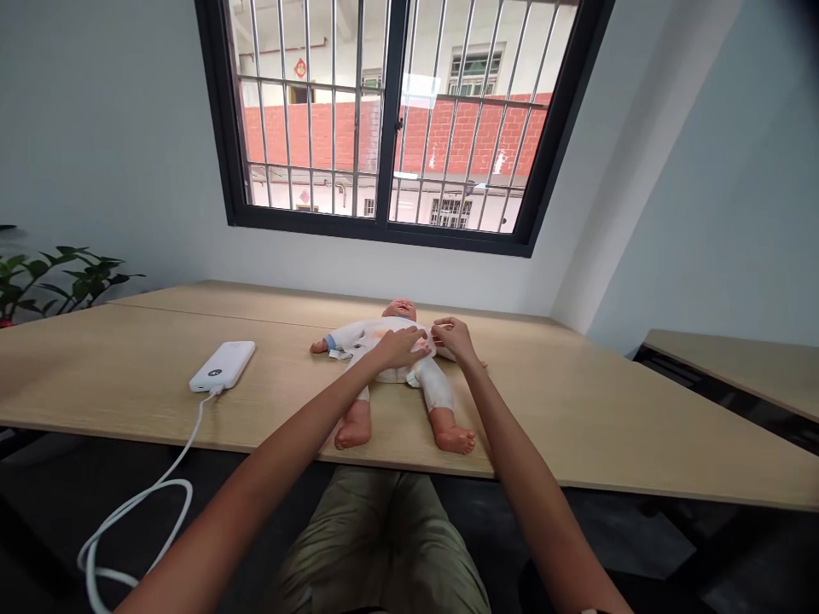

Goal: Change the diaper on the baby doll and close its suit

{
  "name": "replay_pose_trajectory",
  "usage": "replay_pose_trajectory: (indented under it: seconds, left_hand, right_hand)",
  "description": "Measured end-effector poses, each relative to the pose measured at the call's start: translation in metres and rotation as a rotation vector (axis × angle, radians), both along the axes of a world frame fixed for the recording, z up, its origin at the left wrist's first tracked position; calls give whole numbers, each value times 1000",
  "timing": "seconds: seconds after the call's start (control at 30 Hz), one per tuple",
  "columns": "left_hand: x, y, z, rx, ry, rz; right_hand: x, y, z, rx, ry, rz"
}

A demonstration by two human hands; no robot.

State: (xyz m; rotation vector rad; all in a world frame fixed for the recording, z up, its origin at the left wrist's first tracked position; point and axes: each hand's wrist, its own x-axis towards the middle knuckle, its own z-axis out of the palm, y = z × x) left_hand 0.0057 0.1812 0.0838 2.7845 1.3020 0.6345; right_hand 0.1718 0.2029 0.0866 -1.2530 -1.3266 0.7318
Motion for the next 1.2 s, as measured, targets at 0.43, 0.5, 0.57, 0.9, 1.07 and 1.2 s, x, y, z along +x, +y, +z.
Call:
replay_pose_trajectory:
  seconds: [0.43, 0.5, 0.57, 0.9, 1.07, 1.2]
  left_hand:
    - [53, 41, 17, -163, 173, 401]
    - [60, 41, 19, -161, 195, 418]
    - [64, 41, 20, -155, 199, 425]
    - [40, 46, 8, -109, -22, 329]
    - [23, 26, 1, -58, -109, 136]
    - [16, 13, -10, -30, -24, -3]
  right_hand:
    - [22, 8, -4, -35, 27, -96]
    - [23, 8, -3, -38, 9, -86]
    - [23, 6, -2, -35, 1, -69]
    - [9, -3, 5, -70, 103, 37]
    - [3, -6, 3, -84, 120, 74]
    - [4, -4, 1, -39, 98, 38]
